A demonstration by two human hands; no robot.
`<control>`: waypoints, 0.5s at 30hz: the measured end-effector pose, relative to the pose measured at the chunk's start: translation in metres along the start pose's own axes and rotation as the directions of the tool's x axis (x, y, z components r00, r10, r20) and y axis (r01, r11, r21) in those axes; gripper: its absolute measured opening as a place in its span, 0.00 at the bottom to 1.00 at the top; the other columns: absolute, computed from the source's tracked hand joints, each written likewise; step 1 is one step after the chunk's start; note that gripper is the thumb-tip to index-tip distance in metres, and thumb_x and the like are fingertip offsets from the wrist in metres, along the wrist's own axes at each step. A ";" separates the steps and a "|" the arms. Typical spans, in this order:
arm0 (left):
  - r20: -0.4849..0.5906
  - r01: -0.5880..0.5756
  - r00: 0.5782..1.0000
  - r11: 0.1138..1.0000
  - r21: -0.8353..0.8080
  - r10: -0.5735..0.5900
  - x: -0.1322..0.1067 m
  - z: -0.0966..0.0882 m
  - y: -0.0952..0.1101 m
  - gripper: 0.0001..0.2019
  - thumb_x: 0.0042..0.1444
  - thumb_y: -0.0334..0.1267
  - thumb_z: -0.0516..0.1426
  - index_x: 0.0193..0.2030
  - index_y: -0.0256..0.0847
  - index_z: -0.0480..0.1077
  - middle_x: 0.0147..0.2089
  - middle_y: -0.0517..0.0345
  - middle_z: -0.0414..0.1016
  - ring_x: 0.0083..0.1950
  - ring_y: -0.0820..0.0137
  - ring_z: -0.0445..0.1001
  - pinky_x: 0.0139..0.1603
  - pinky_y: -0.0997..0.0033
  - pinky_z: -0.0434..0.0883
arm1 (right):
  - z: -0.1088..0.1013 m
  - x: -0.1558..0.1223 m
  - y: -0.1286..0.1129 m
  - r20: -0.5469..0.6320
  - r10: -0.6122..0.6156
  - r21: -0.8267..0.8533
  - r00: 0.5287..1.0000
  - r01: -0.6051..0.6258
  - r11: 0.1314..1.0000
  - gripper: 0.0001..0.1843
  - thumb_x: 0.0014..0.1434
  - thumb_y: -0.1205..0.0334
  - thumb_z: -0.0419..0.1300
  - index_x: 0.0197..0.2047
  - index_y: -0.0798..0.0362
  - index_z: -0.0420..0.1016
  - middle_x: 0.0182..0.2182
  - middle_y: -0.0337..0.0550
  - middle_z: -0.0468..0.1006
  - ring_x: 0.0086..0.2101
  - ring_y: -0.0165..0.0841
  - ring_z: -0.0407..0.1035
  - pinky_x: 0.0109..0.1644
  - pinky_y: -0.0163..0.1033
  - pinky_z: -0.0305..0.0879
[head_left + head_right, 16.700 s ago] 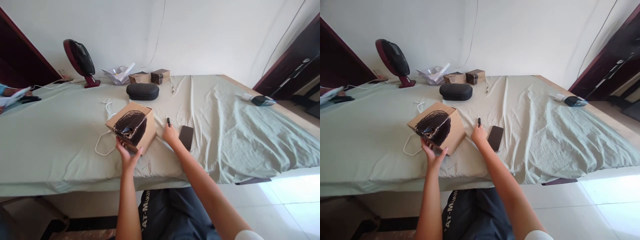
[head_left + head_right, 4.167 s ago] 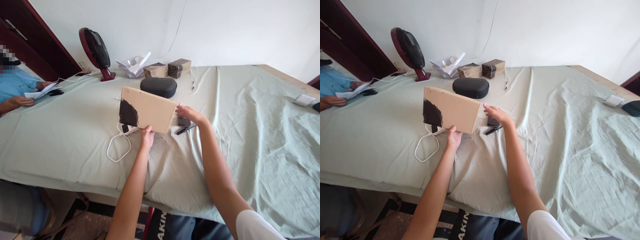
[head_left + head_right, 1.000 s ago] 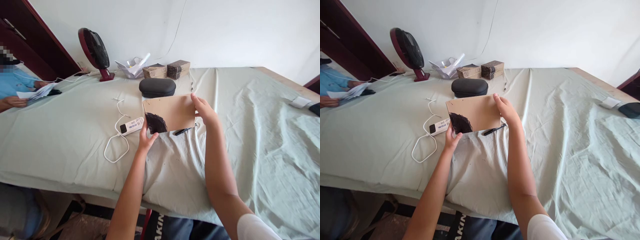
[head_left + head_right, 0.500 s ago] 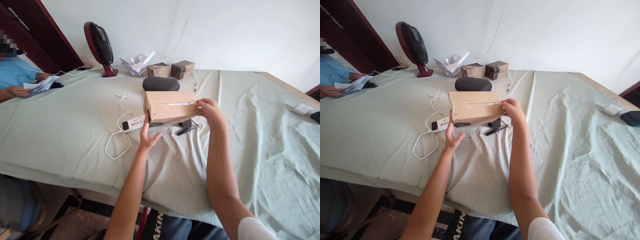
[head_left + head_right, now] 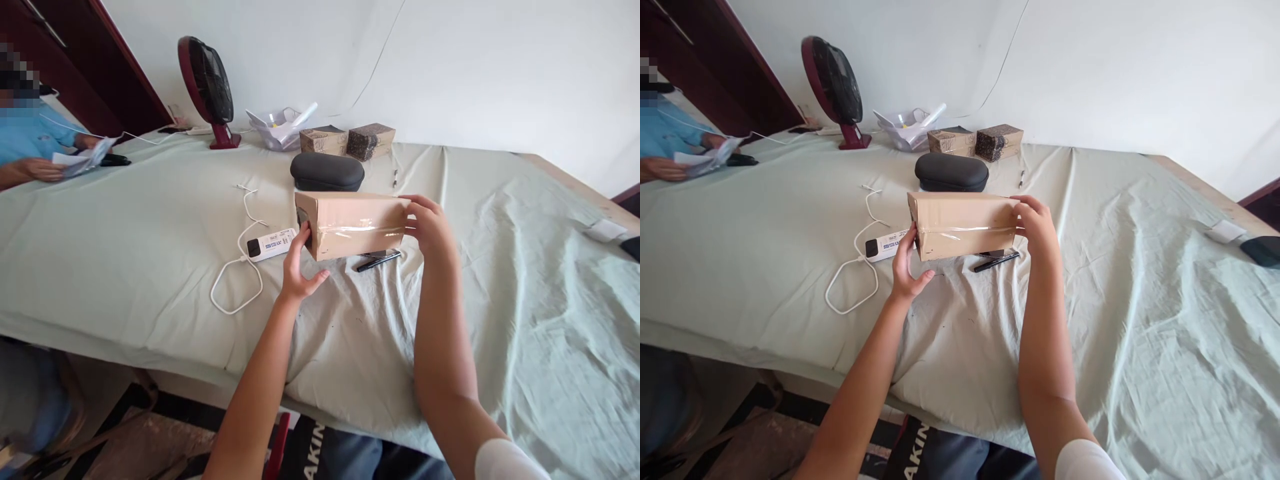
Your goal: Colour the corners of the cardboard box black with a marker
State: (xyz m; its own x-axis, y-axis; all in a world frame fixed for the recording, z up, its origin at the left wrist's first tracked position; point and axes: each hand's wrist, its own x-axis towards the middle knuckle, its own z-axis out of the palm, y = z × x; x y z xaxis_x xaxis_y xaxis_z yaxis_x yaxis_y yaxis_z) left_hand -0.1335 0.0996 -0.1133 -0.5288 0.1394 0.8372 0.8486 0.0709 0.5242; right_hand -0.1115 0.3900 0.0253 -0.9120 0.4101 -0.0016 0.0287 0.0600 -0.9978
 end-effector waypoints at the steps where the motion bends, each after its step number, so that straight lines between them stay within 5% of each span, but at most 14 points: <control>1: -0.001 -0.009 1.000 1.000 -0.004 0.009 0.000 0.000 0.001 0.47 0.59 0.59 0.67 0.80 0.46 0.56 0.81 0.39 0.58 0.81 0.43 0.58 0.79 0.39 0.62 | 0.000 0.001 0.000 -0.012 0.007 0.039 1.000 -0.006 0.999 0.11 0.49 0.54 0.65 0.36 0.46 0.75 0.34 0.38 0.73 0.31 0.33 0.70 0.34 0.37 0.71; 6: -0.012 -0.014 1.000 0.999 -0.029 0.013 0.001 0.001 0.000 0.47 0.58 0.56 0.68 0.79 0.45 0.57 0.80 0.38 0.59 0.81 0.44 0.59 0.79 0.40 0.62 | 0.009 0.006 0.004 -0.160 -0.021 -0.053 0.987 0.012 0.999 0.18 0.50 0.48 0.71 0.32 0.47 0.68 0.32 0.39 0.72 0.32 0.34 0.68 0.32 0.37 0.68; 11: -0.046 -0.010 0.999 1.000 0.000 0.010 0.003 0.001 0.000 0.45 0.59 0.59 0.66 0.78 0.46 0.58 0.79 0.38 0.61 0.80 0.43 0.61 0.78 0.38 0.63 | 0.014 0.012 0.013 -0.007 -0.089 0.000 0.996 0.089 0.996 0.24 0.39 0.64 0.64 0.44 0.46 0.76 0.42 0.41 0.77 0.37 0.37 0.72 0.38 0.42 0.71; 15: -0.024 -0.003 1.000 1.000 -0.022 0.003 0.006 0.002 0.002 0.45 0.60 0.57 0.66 0.79 0.46 0.57 0.78 0.38 0.60 0.80 0.43 0.60 0.78 0.38 0.63 | 0.012 0.016 0.016 -0.041 -0.094 -0.051 0.995 0.092 0.994 0.22 0.40 0.62 0.62 0.43 0.46 0.77 0.41 0.41 0.77 0.40 0.40 0.72 0.42 0.45 0.71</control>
State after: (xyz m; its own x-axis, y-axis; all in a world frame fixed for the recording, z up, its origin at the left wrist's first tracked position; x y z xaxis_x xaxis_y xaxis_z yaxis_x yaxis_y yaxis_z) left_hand -0.1352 0.1025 -0.1077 -0.5266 0.1159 0.8422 0.8499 0.0483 0.5248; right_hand -0.1300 0.3867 0.0087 -0.8931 0.4396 0.0951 -0.0343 0.1442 -0.9890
